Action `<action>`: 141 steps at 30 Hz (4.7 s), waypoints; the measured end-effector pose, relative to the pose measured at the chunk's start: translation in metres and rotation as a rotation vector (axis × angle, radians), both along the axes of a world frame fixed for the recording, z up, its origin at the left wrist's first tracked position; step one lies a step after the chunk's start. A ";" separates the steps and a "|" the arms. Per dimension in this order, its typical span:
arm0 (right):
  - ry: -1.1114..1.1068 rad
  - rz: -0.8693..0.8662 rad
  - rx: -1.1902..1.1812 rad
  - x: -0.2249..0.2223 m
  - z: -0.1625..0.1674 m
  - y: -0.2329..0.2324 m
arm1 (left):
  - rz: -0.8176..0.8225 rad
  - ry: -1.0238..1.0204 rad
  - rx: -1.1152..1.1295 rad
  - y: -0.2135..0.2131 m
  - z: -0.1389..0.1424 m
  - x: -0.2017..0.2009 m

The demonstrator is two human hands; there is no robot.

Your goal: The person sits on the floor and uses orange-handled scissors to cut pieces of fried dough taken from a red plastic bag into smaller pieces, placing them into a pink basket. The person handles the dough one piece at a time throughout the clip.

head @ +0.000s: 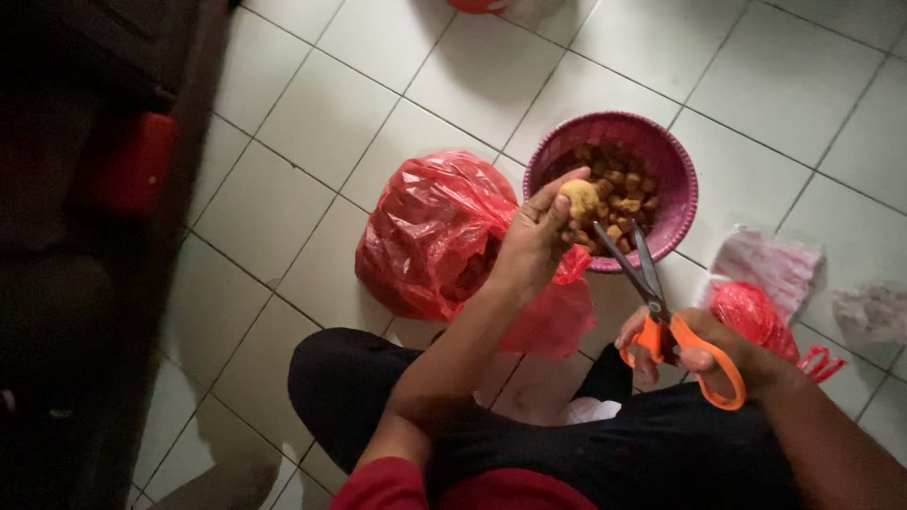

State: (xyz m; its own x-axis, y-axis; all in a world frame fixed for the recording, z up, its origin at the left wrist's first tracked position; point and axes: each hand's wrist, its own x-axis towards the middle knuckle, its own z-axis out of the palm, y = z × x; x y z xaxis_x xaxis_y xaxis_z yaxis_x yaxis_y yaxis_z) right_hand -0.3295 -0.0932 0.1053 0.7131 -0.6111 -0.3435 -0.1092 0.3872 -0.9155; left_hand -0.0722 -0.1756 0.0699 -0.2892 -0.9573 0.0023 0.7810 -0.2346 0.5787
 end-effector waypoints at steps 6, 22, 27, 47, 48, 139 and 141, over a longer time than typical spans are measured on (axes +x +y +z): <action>-0.036 0.041 -0.005 -0.005 -0.015 -0.011 | -0.028 -0.166 -0.133 0.010 0.007 0.001; -0.208 -0.559 -0.173 -0.036 -0.030 0.004 | -0.113 -0.075 0.454 -0.030 -0.100 -0.086; 0.080 -0.559 -0.211 -0.022 0.002 -0.003 | -0.233 -0.043 0.219 -0.003 -0.072 -0.107; 0.085 -0.105 0.056 -0.019 -0.011 0.001 | -0.081 0.089 0.156 0.018 0.001 -0.026; 0.193 -0.046 0.152 -0.016 -0.008 0.001 | -0.058 0.079 0.162 0.017 0.005 -0.020; 0.435 -0.401 -0.252 -0.027 0.026 -0.030 | -1.230 -1.993 -0.401 -0.033 -0.174 0.015; 0.377 -0.382 -0.196 -0.032 0.019 -0.032 | -1.247 -1.749 -0.449 -0.045 -0.132 0.010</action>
